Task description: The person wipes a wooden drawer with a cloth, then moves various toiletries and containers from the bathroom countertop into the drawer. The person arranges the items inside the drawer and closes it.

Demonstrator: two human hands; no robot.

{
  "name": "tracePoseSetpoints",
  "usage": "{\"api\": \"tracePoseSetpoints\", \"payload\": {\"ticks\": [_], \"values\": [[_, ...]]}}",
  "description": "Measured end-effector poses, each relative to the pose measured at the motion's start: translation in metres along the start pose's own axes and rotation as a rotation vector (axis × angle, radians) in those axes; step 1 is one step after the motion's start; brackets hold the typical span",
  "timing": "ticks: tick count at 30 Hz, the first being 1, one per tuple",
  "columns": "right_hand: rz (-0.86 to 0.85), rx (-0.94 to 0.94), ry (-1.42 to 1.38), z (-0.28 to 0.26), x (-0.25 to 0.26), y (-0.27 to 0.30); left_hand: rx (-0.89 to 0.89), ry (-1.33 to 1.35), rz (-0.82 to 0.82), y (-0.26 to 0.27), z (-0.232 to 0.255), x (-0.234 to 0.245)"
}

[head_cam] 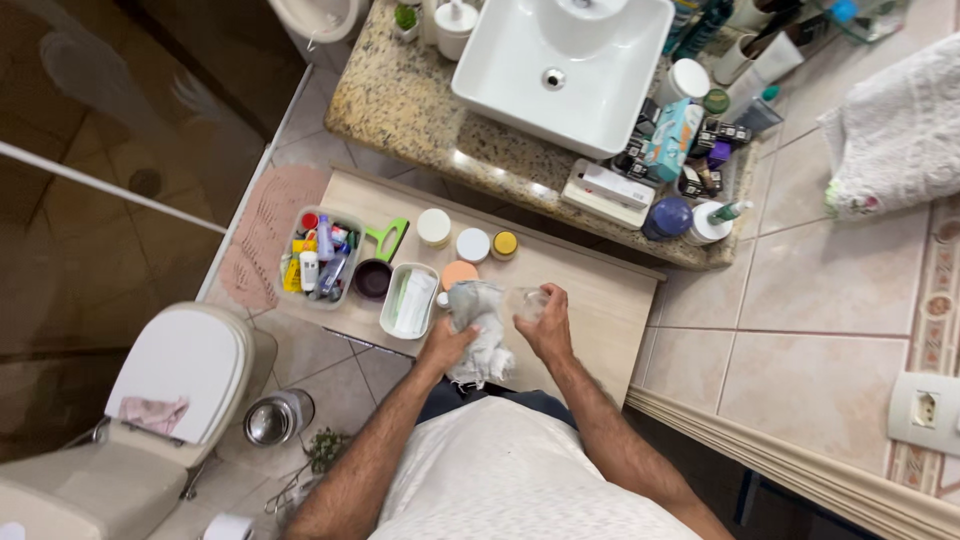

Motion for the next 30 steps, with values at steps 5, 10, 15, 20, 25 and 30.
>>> {"api": "tracePoseSetpoints", "payload": {"ticks": [5,10,15,20,25,30], "values": [[-0.128,-0.111,0.092,0.063,-0.059,-0.006,-0.008,0.071,0.181,0.025,-0.016,0.052],[-0.200,-0.151,0.127,0.079,-0.105,-0.030,0.106,-0.018,0.311,0.061,-0.007,0.091],[-0.216,-0.065,0.262,0.077,-0.147,-0.064,0.129,0.000,0.394,0.092,-0.001,0.116],[-0.223,-0.042,0.348,0.071,-0.163,-0.077,0.127,0.087,0.376,0.101,-0.008,0.125],[0.022,0.018,0.230,0.055,-0.147,-0.062,0.090,-0.028,0.257,0.069,-0.005,0.106],[-0.290,-0.660,-1.424,0.029,-0.121,-0.005,0.068,0.034,-0.051,0.029,0.041,0.033]]}}
Point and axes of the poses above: each hand's wrist, its own y-axis away from the middle knuckle, its own x-axis out of the back of the hand, z = x × y, the point moved 4 cm from there along -y, towards the middle knuckle, and after that the axes turned 12 degrees about x, right-handed, at the moved point
